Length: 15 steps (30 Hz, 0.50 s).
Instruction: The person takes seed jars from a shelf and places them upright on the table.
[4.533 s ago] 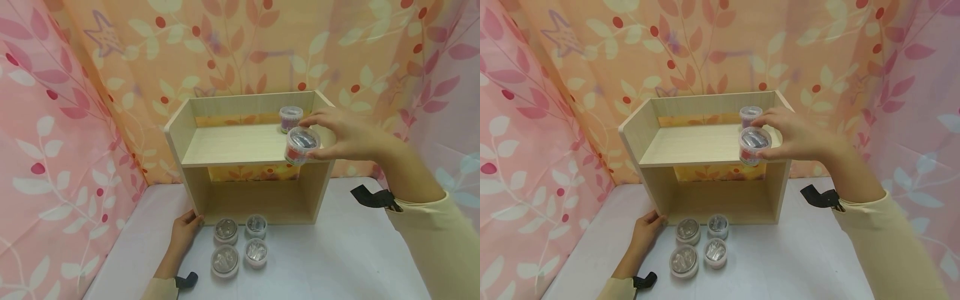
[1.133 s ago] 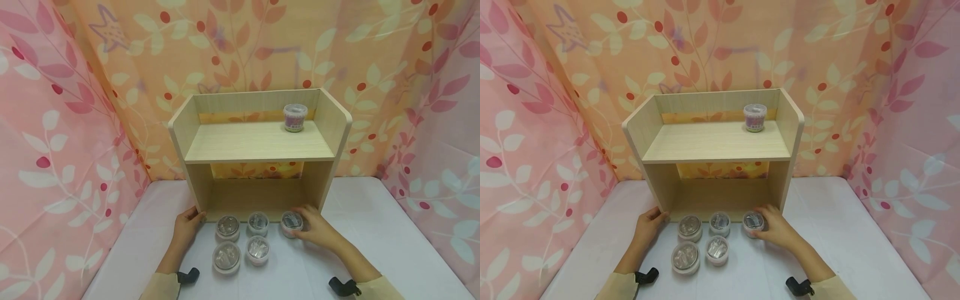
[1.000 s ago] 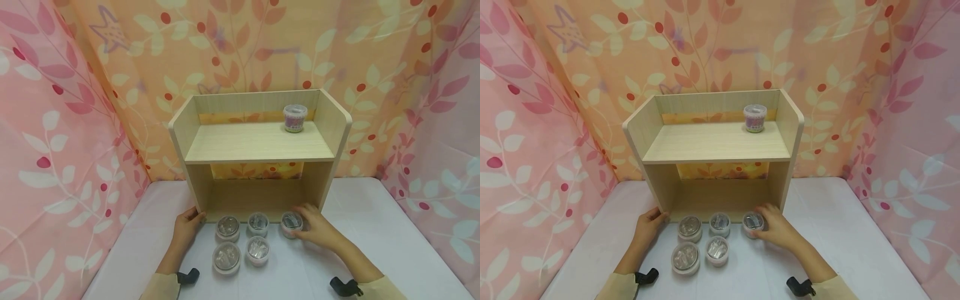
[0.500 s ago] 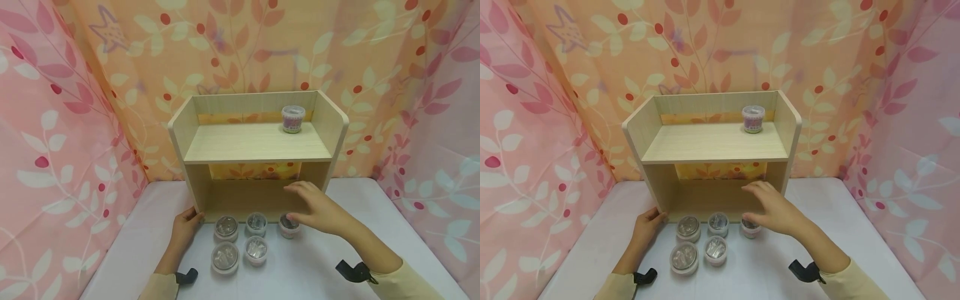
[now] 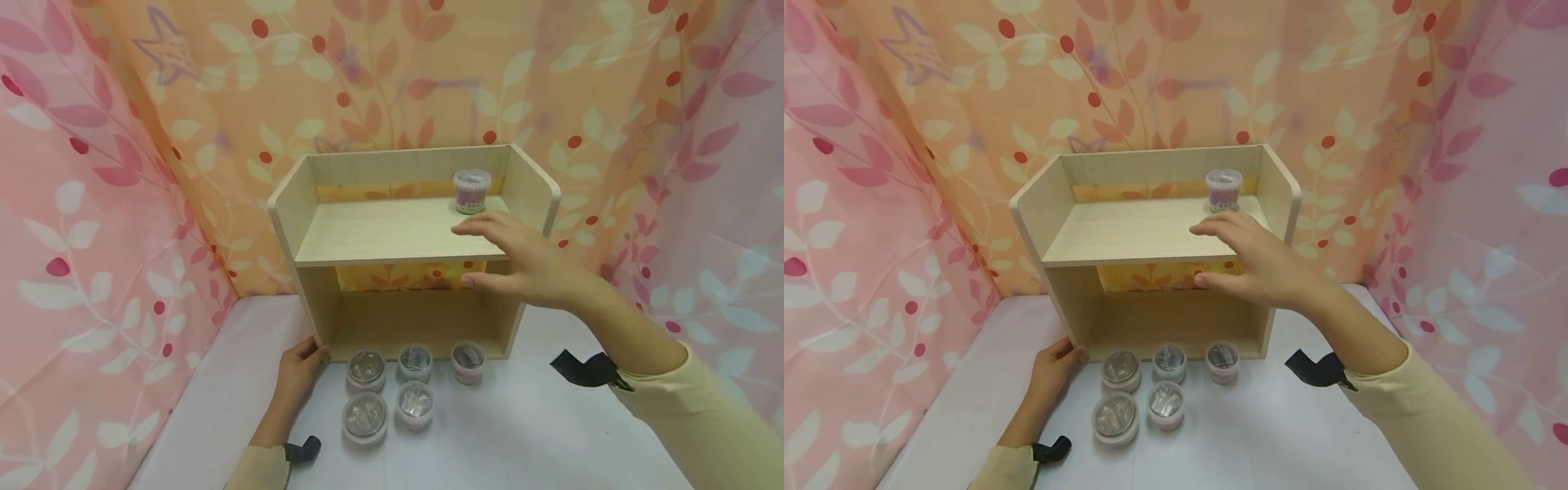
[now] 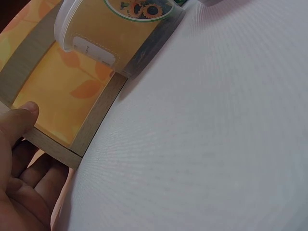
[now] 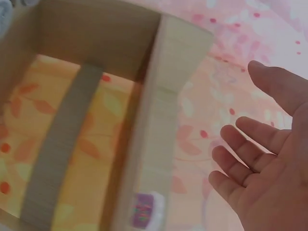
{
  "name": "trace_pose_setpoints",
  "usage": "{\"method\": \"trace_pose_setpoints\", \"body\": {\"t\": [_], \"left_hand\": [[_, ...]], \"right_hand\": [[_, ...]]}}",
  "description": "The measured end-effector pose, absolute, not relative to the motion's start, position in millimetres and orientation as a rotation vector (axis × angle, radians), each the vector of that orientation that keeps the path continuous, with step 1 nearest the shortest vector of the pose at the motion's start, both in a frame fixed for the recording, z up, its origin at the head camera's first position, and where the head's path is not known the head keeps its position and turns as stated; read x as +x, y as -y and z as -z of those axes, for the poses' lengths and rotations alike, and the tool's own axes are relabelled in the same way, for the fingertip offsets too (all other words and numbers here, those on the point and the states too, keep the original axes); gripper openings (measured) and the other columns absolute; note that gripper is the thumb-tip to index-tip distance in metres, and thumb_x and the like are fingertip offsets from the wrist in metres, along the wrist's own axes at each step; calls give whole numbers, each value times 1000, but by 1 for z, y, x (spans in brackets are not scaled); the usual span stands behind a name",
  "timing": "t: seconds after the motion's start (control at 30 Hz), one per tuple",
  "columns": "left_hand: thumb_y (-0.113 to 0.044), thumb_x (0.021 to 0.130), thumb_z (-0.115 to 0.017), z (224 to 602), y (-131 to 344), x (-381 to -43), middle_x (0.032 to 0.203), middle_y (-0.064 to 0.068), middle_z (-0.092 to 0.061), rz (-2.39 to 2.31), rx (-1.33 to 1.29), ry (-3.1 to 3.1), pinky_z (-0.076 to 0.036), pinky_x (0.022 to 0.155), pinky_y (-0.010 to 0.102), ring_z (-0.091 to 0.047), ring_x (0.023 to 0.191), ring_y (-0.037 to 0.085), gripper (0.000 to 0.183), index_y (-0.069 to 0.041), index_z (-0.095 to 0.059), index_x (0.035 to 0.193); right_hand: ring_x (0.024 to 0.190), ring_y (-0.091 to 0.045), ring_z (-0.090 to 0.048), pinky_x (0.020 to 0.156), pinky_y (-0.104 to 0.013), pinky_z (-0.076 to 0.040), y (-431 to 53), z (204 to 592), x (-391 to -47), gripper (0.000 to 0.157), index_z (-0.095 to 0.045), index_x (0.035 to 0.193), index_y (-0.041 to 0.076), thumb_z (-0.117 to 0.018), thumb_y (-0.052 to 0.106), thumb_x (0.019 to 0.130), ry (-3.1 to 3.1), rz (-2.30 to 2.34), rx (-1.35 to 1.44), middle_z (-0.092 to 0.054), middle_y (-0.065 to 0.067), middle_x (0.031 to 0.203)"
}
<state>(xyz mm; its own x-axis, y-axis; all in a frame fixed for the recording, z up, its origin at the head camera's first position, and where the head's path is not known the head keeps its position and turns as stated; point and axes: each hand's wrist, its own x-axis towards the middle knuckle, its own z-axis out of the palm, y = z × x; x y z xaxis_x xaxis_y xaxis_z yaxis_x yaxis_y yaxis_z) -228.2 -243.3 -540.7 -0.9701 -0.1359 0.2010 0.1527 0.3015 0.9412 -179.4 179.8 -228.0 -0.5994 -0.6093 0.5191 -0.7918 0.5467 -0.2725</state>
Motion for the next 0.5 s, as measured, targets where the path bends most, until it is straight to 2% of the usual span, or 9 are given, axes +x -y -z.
{"method": "trace_pose_setpoints", "body": {"t": [0.07,0.2,0.4,0.5], "left_hand": [[-20,92,-79,539,245,-228,122,14,-73,1734,-3,2322,-51,84,12,-67,107,3,41,-6,-71,130],[-20,92,-79,539,246,-230,124,14,-72,1744,10,2327,-50,85,12,-66,112,9,43,-6,-70,131],[-17,92,-78,542,244,-230,124,13,-73,1723,16,2345,-51,85,13,-67,116,18,41,-6,-70,131],[-15,92,-77,541,243,-228,123,13,-73,1724,3,2336,-52,85,15,-68,114,18,40,-6,-70,130]], "right_hand": [[135,-29,-49,111,-56,-38,-177,214,-186,63,-59,140,7,-85,19,84,2404,-703,1151,-58,-10,141],[136,-31,-47,113,-55,-36,-172,190,-199,62,-60,139,5,-85,19,84,2388,-682,1115,-58,-12,140],[140,-33,-43,116,-57,-32,-163,159,-220,61,-58,143,9,-80,30,90,2487,-701,989,-56,-10,145],[144,-33,-39,119,-57,-28,-160,150,-236,64,-55,146,9,-78,34,92,2556,-803,917,-53,-11,149]]}}
